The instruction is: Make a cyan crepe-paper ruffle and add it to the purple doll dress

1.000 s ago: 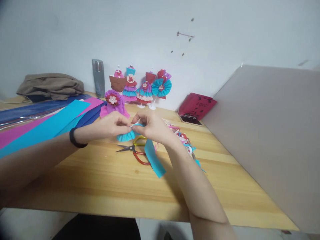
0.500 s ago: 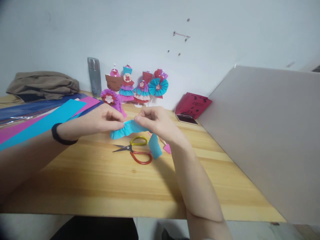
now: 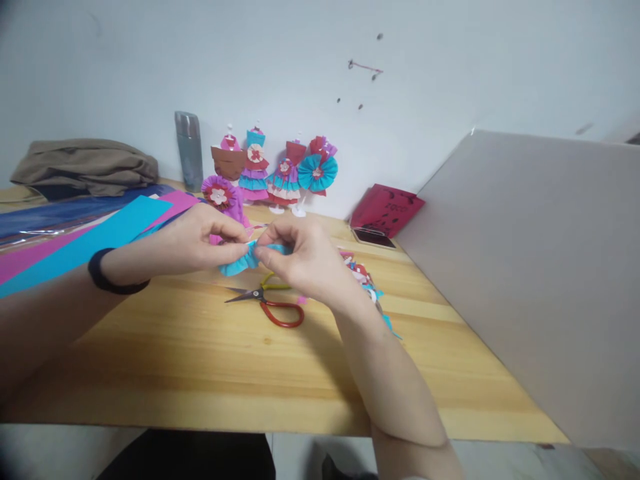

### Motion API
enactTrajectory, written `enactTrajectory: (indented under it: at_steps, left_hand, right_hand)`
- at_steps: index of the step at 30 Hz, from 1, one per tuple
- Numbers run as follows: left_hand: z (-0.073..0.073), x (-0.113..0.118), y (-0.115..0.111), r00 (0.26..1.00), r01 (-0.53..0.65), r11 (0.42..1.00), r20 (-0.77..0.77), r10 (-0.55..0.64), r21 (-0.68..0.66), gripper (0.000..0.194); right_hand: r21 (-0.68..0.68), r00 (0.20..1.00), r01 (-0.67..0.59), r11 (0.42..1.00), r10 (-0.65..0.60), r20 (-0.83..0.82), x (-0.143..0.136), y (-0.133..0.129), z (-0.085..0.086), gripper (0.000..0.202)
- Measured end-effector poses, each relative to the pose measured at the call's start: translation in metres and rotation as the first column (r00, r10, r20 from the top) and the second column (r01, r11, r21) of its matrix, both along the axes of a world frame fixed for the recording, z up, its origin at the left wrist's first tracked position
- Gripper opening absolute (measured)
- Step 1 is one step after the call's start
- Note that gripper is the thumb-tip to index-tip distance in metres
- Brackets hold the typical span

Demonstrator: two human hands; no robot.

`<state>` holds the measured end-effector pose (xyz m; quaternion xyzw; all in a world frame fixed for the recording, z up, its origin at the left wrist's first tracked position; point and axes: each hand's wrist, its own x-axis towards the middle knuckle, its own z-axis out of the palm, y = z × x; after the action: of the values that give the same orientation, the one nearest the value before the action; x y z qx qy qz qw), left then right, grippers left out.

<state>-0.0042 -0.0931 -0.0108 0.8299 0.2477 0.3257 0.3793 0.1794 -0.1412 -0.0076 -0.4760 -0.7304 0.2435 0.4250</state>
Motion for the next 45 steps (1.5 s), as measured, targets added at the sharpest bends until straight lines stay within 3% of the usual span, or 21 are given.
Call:
enactTrajectory:
  at_steps: [6,12,21,30,45]
  left_hand:
    - [0.001,0.001,-0.003,0.998,-0.025,0.991,-0.062,0.034,0.133,0.033]
    - [-0.001,0.002,-0.004,0.998,-0.061,0.964,-0.017,0.068,0.26,0.035]
    - [-0.003,0.0,-0.002,0.995,-0.043,0.931,-0.069,0.073,0.363,0.031]
    - [-0.004,-0.004,0.0,0.985,-0.044,0.828,-0.116,0.131,0.559,0.026]
    - [-0.006,-0.003,0.002,0.975,-0.04,0.747,-0.138,0.174,0.664,0.025]
  right_hand:
    - [0.024,1.0,-0.009,1.0,0.009,-0.004,0.001,0.001,-0.001,0.016]
    - [0.044,1.0,-0.015,0.999,0.014,0.024,-0.002,0.002,-0.003,0.013]
    - [0.031,0.998,-0.06,0.998,0.061,-0.009,0.0,0.004,-0.004,0.012]
    - [0.057,1.0,0.016,0.998,-0.017,0.019,-0.001,0.008,-0.006,0.016]
    - [0.048,0.998,0.048,0.998,-0.047,-0.035,-0.002,0.012,-0.012,0.023]
